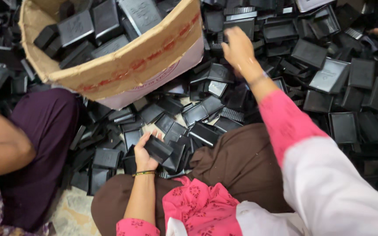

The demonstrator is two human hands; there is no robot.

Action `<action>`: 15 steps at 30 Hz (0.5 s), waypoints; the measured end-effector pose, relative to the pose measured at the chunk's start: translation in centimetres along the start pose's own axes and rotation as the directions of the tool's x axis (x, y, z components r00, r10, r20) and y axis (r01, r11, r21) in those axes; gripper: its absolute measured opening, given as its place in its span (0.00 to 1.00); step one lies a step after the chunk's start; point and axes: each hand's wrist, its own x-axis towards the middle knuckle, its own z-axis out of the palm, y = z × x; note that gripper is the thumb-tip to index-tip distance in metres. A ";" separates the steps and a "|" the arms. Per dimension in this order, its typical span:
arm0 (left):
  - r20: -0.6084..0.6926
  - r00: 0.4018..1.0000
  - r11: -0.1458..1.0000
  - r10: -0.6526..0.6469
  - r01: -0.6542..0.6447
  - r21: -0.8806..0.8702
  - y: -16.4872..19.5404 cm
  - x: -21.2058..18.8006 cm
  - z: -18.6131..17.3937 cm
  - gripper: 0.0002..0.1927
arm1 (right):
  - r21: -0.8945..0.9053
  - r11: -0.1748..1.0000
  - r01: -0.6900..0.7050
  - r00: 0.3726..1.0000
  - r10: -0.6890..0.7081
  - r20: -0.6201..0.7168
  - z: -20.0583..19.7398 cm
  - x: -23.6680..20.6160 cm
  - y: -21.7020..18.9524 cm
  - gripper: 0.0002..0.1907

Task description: The person sits on the floor among a large pile of black plastic boxes, picks up boxes one at a time, turns them over in their hands, and places them into a cardboard basket in front of them. They occasionally reach into the pile to gather more boxes while sorting.

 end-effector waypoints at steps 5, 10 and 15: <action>0.018 0.999 0.990 -0.041 0.038 0.136 -1.2 3.0 0.4 0.05 | -0.552 0.828 -0.098 0.855 0.354 0.379 6.3 0.7 -0.2 0.04; 0.081 0.984 0.915 -0.157 0.115 0.386 -2.8 2.1 2.0 0.13 | -0.312 0.940 -0.137 0.922 0.236 0.305 0.6 -5.9 -5.0 0.12; 0.202 0.928 0.814 -0.312 0.151 0.561 -4.9 -1.3 6.9 0.20 | 0.710 0.595 -0.376 0.926 0.272 0.262 -7.5 -14.0 -13.7 0.26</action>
